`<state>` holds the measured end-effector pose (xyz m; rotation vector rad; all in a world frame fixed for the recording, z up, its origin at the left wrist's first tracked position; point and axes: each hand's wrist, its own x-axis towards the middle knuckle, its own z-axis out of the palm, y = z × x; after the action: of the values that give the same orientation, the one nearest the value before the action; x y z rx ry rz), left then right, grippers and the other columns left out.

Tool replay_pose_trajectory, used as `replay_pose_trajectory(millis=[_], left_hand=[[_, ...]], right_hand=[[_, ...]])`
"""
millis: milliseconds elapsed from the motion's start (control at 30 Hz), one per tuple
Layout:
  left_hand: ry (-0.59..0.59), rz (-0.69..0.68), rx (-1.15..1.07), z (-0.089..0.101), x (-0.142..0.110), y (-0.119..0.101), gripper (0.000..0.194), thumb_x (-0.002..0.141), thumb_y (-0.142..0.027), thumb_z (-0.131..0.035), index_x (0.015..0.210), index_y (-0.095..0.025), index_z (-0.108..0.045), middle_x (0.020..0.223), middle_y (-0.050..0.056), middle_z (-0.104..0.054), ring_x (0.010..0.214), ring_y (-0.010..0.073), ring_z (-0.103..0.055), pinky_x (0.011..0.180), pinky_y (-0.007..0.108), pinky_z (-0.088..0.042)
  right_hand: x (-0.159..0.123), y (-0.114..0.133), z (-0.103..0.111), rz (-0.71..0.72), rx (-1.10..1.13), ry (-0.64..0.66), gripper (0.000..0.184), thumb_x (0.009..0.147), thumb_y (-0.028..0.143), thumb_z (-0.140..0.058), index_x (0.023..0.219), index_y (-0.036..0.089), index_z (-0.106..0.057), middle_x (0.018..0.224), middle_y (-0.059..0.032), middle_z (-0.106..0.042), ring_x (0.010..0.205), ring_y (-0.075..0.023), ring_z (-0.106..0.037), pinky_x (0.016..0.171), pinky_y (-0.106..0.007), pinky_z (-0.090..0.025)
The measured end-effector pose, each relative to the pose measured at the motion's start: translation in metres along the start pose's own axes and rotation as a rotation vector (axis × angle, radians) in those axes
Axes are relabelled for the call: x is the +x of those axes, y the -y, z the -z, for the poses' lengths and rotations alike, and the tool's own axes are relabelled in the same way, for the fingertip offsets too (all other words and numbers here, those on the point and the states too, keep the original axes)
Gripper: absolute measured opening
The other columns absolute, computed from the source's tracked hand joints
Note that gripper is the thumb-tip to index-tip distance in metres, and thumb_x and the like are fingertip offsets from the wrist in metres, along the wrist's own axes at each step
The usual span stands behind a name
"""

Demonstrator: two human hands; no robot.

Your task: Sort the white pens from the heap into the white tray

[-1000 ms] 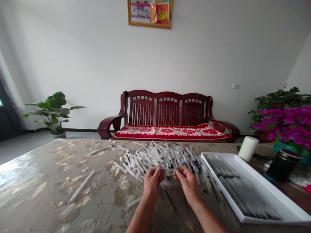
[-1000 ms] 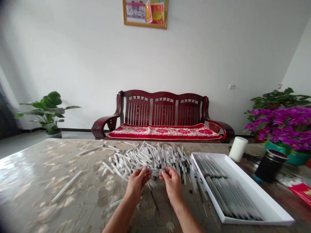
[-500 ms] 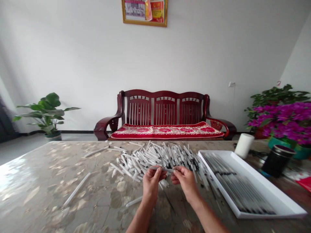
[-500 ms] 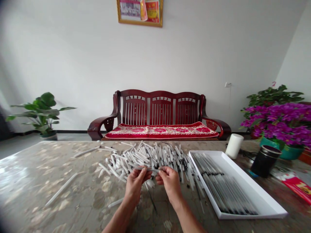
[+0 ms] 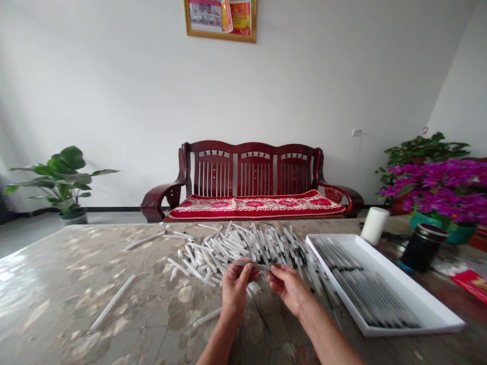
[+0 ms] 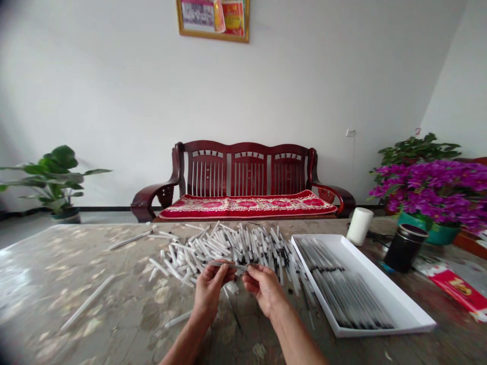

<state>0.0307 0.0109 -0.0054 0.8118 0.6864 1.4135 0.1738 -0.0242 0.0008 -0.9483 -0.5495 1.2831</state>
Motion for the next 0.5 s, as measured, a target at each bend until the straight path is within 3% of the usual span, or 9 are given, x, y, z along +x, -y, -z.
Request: replay_pose_trajectory(millis=[100, 233, 367, 500], left_hand=[[-0.076, 0.06, -0.153, -0.003, 0.0, 0.002, 0.043, 0.05, -0.039, -0.094, 0.078, -0.016, -0.07, 0.07, 0.001, -0.075, 0.065, 0.0157, -0.072, 0.062, 0.023, -0.058], [-0.067, 0.177, -0.237, -0.008, -0.004, 0.001, 0.045, 0.045, -0.031, -0.096, 0.08, -0.016, -0.072, 0.075, 0.002, -0.077, 0.069, 0.0152, -0.073, 0.064, 0.022, -0.058], [0.016, 0.235, -0.166, -0.013, -0.011, 0.002, 0.047, 0.049, -0.034, -0.095, 0.087, -0.015, -0.075, 0.072, 0.002, -0.076, 0.062, 0.0137, -0.069, 0.057, 0.02, -0.055], [0.03, 0.257, -0.045, -0.018, -0.015, 0.006, 0.056, 0.047, -0.035, -0.095, 0.097, -0.018, -0.075, 0.089, 0.005, -0.079, 0.066, 0.0154, -0.071, 0.055, 0.021, -0.054]], right_hand=[[-0.004, 0.0, -0.009, -0.048, 0.152, 0.052, 0.042, 0.053, 0.029, -0.096, 0.085, 0.016, -0.072, 0.071, 0.0, -0.073, 0.062, -0.0097, -0.067, 0.055, -0.015, -0.054], [-0.009, -0.007, -0.021, 0.007, 0.085, 0.109, 0.043, 0.052, 0.036, -0.096, 0.081, 0.015, -0.072, 0.069, 0.0011, -0.071, 0.055, -0.0078, -0.06, 0.045, -0.015, -0.042], [-0.009, -0.009, -0.023, 0.144, 0.004, 0.05, 0.043, 0.058, 0.046, -0.092, 0.081, 0.015, -0.071, 0.068, 0.0011, -0.071, 0.052, -0.0072, -0.057, 0.043, -0.015, -0.034], [-0.001, 0.005, -0.018, 0.221, 0.016, -0.081, 0.041, 0.06, 0.048, -0.087, 0.079, 0.018, -0.067, 0.072, 0.0011, -0.072, 0.052, -0.0093, -0.059, 0.04, -0.016, -0.032]])
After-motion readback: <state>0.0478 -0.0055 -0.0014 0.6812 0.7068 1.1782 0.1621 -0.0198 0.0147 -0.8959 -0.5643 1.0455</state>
